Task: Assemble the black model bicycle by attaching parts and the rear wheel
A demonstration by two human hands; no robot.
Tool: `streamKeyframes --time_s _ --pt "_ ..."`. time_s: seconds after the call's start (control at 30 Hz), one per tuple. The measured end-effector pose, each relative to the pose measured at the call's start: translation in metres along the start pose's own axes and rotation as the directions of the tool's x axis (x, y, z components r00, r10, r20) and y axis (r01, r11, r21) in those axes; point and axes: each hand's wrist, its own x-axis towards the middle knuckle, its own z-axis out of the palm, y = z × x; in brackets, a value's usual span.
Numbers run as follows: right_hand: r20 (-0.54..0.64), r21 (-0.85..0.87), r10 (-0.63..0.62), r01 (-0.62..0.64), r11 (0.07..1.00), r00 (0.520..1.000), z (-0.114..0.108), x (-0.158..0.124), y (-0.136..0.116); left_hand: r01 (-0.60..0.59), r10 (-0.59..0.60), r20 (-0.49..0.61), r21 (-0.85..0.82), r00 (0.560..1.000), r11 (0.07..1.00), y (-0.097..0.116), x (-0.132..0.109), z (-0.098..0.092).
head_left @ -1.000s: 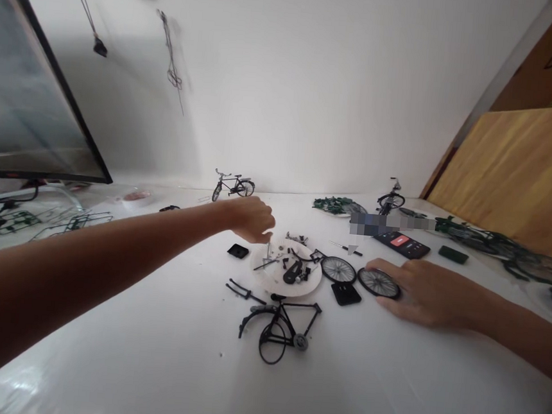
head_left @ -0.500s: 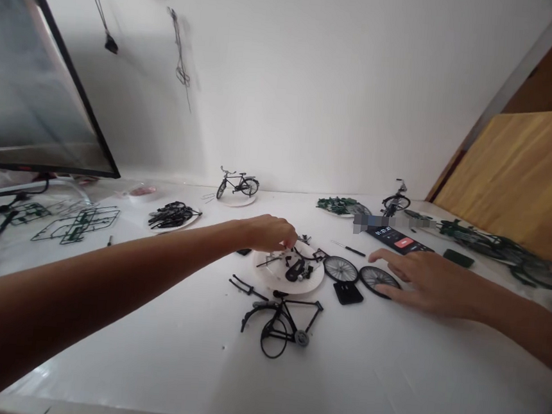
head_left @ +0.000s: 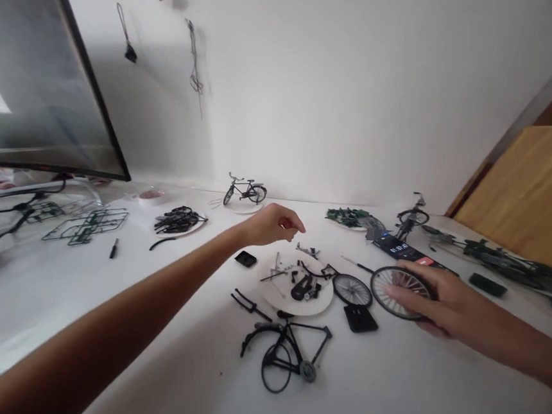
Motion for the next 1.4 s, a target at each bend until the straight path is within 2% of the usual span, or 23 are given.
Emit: streamKeyframes --time_s 0.03,0.07,0.13,0.2,0.23,0.33,0.5,0.63,0.7,0.77,0.83,0.9,0.97,1.03,1.13,1.23,1.4 --pt "0.094 0.183 0.093 -0.109 0.977 0.991 0.009 0.001 -0.013 -0.001 -0.003 -0.051 -0.072 0.999 0.997 -0.003 -0.007 0.004" --pt "0.16 0.332 0.097 -0.146 0.932 0.982 0.02 0.002 -0.027 -0.007 -0.008 -0.104 -0.139 0.995 0.99 -0.006 -0.014 0.008" --pt "0.105 0.562 0.129 -0.166 0.81 0.986 0.041 0.003 -0.052 -0.028 -0.016 -0.174 -0.249 0.985 0.968 -0.009 -0.027 0.015" --pt "0.13 0.701 0.194 -0.229 0.676 0.972 0.058 0.006 -0.067 -0.042 -0.025 -0.2 -0.325 0.979 0.945 -0.01 -0.037 0.017" --pt "0.193 0.712 0.216 -0.288 0.64 0.957 0.064 0.007 -0.07 -0.048 -0.026 -0.199 -0.358 0.98 0.933 -0.01 -0.041 0.017" --pt "0.308 0.668 0.245 -0.392 0.632 0.919 0.069 0.01 -0.064 -0.071 -0.04 -0.215 -0.484 0.976 0.872 -0.009 -0.049 0.015" --pt "0.308 0.605 0.247 -0.39 0.694 0.919 0.067 0.013 -0.052 -0.007 -0.108 -0.214 -0.475 0.971 0.88 -0.01 -0.055 0.022" --pt "0.25 0.599 0.298 -0.389 0.7 0.921 0.078 0.027 -0.056 0.006 -0.065 -0.121 -0.436 0.991 0.9 -0.008 -0.057 0.032" --pt "0.222 0.628 0.289 -0.363 0.688 0.931 0.084 0.038 -0.059 -0.005 -0.043 -0.118 -0.384 0.992 0.923 -0.007 -0.058 0.033" --pt "0.259 0.632 0.218 -0.336 0.698 0.941 0.089 0.047 -0.06 -0.036 -0.056 -0.233 -0.374 0.971 0.927 -0.005 -0.059 0.031" --pt "0.277 0.625 0.147 -0.295 0.723 0.949 0.091 0.051 -0.058 -0.067 -0.093 -0.391 -0.375 0.916 0.925 -0.001 -0.06 0.03" --pt "0.233 0.621 0.134 -0.254 0.742 0.963 0.092 0.05 -0.056 -0.085 -0.11 -0.46 -0.382 0.881 0.92 0.005 -0.061 0.032" --pt "0.187 0.649 0.14 -0.229 0.726 0.972 0.091 0.045 -0.052 -0.087 -0.101 -0.47 -0.362 0.877 0.928 0.013 -0.062 0.038" --pt "0.18 0.687 0.133 -0.221 0.693 0.975 0.089 0.041 -0.049 -0.087 -0.063 -0.503 -0.269 0.862 0.959 0.02 -0.065 0.045" --pt "0.206 0.694 0.125 -0.235 0.68 0.97 0.087 0.039 -0.044 -0.132 0.087 -0.537 -0.045 0.839 0.99 0.027 -0.07 0.056" --pt "0.207 0.68 0.143 -0.248 0.69 0.968 0.087 0.041 -0.041 -0.206 0.23 -0.478 0.103 0.848 0.973 0.029 -0.073 0.06" --pt "0.221 0.708 0.12 -0.244 0.662 0.968 0.085 0.04 -0.04 -0.243 0.305 -0.357 0.207 0.883 0.948 0.031 -0.072 0.06"
